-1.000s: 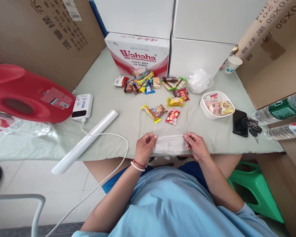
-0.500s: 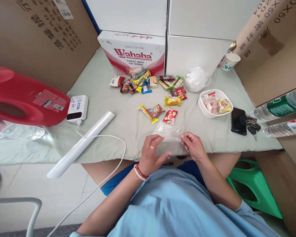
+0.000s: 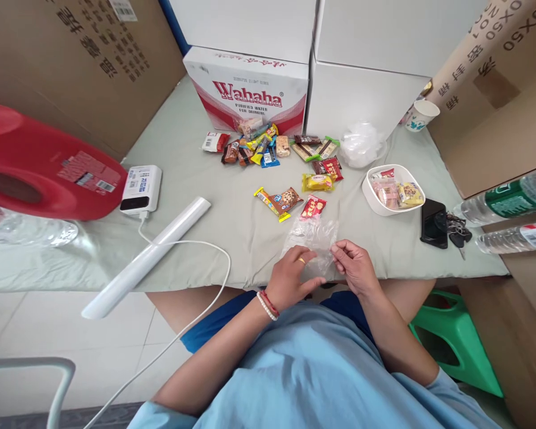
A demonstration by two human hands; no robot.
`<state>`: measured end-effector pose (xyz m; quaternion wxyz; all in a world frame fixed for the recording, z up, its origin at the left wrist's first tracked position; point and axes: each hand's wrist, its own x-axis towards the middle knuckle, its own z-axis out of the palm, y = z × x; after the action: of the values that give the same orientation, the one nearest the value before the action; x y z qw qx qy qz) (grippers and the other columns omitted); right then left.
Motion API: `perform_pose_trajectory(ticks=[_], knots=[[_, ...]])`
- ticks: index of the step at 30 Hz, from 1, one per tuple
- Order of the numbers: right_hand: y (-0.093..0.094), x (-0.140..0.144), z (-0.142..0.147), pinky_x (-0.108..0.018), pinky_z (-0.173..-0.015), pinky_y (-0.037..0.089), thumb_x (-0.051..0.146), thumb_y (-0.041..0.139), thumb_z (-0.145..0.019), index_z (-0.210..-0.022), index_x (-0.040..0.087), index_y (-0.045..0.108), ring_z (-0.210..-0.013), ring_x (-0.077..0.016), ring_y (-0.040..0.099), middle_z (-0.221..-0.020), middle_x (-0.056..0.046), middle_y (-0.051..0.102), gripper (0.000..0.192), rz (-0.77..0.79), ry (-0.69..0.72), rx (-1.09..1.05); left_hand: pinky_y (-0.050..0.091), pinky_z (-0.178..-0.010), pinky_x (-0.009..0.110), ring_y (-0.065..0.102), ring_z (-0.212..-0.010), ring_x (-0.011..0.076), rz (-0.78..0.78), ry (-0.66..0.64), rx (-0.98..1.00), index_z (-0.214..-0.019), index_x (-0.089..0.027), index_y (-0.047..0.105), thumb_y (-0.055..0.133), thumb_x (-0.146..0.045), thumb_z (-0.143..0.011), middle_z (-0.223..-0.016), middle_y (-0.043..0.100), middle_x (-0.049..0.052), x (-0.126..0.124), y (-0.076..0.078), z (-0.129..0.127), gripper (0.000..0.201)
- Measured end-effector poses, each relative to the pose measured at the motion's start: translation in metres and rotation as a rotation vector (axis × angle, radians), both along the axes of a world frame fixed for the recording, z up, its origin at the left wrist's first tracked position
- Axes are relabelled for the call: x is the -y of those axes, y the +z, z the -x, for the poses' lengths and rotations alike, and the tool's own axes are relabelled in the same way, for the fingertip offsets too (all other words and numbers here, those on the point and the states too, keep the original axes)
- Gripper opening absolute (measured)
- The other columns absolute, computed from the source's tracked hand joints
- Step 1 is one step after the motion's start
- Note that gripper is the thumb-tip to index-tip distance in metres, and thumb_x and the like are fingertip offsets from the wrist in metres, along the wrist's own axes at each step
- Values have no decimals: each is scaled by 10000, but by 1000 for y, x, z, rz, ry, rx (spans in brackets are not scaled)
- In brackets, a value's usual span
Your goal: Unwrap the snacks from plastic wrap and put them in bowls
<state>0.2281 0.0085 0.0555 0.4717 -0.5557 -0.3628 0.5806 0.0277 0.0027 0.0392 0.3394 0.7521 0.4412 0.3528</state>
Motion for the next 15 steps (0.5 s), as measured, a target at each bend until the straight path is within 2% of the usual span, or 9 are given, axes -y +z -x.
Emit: perform_pose_trajectory(ticks=[2,5,8,10,13,15], knots=[[1,-1,2,-201,-426,286,538,844,-764,-797,192,671,-462,-54,395,-630,46,554,389,0,5,-7,515,-810,327,655,-883,199,34,26,69,-1015,-214,739,623,-380,-965,-952,704,77,-1,-2,0,208],[3,-4,0,-201,-432,284,521,858,-752,-804,190,679,-466,-55,397,-629,46,557,380,-12,-7,18,475,-684,277,595,-692,144,223,87,279,-910,-207,760,628,-363,-953,-780,681,31,-6,-5,7,209],[7,-6,-6,-206,-439,286,518,867,-739,-808,189,684,-475,-60,397,-630,44,556,382,-20,-28,53,455,-659,266,579,-690,138,439,196,497,-883,-189,764,733,-456,-866,-787,701,25,-12,-5,19,269],[9,-7,-9,-210,-445,292,520,866,-739,-811,192,686,-484,-65,397,-636,42,554,381,-30,-46,66,434,-636,256,539,-660,123,526,303,626,-872,-180,751,786,-500,-810,-754,679,7,-15,-4,28,328],[13,-8,-13,-220,-485,341,504,852,-764,-822,202,697,-528,-80,425,-667,32,555,344,-81,-72,76,419,-643,230,504,-660,98,522,439,799,-849,-184,722,843,-504,-759,-728,631,-23,-19,2,38,354],[15,-8,-16,-231,-556,403,471,834,-797,-827,211,707,-596,-94,468,-734,17,572,291,-144,-76,83,444,-701,222,547,-732,101,490,486,914,-845,-193,703,865,-493,-744,-786,650,-15,-22,9,45,356]])
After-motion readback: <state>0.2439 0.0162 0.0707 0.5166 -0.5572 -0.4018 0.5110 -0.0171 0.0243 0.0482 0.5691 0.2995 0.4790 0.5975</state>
